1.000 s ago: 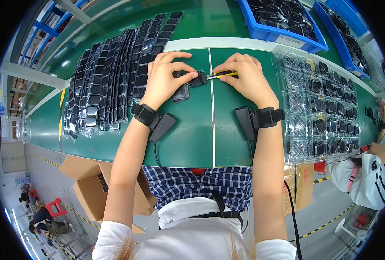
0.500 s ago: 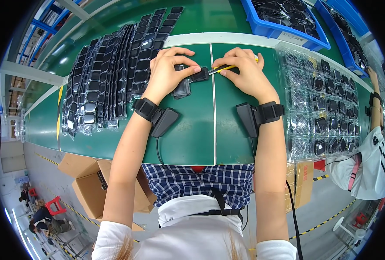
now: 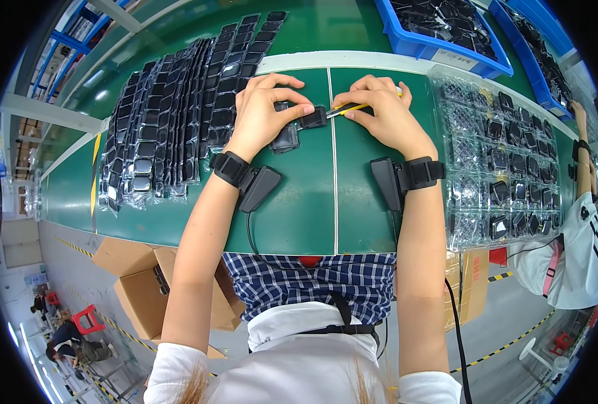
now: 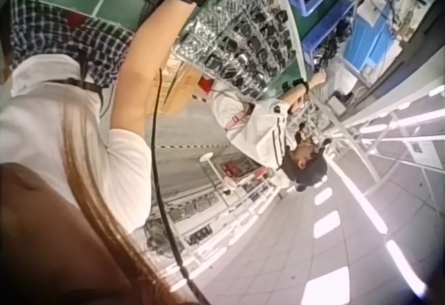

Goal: The person picks up a strip of packaged items and uses a utility knife to cut a single item from the strip. They then peel the plastic film off the separated item by hand and place it into a clear plastic tray.

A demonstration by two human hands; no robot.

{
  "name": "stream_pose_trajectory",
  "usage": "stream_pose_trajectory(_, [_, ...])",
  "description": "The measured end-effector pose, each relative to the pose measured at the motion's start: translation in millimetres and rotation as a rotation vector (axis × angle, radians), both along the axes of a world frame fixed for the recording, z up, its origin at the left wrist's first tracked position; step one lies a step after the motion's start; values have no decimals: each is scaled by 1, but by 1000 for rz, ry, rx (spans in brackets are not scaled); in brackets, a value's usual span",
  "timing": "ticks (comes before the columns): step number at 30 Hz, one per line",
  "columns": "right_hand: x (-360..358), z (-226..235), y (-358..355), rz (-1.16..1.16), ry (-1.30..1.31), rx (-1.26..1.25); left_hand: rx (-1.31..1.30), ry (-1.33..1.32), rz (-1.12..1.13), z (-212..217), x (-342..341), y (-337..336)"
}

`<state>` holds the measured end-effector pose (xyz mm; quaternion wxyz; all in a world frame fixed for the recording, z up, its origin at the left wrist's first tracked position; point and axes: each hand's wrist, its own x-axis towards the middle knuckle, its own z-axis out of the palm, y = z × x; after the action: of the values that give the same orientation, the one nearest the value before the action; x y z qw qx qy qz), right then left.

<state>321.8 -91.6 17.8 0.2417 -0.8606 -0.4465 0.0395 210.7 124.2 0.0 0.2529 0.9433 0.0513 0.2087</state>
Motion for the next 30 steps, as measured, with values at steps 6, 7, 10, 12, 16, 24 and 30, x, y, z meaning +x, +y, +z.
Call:
stream_pose_trajectory(6, [-2,1,3,-1,-11,5,-27,-13,-1,0,0,1])
stream_pose_trajectory(7, [-2,2,2,-2,-1,-3,-19,0,-3,1,0,2])
stream_pose_trajectory(10, [1,6,-4,-12,24,-32,-7,8,-2,0,0,2])
stream_pose_trajectory(12, [2,6,-6,-15,36,-47,0,-1,0,0,0,2])
stream_pose_trajectory(16, [2,5,-5,-16,37,-33,8,-4,0,-1,0,1])
stream_pose_trajectory(24, [1,3,-2,16,24,-13,-63,-10,-11,-2,0,2])
stream_pose_trajectory(30, [14,6,-19,38,62,-19,14,-43,-18,-2,-1,3])
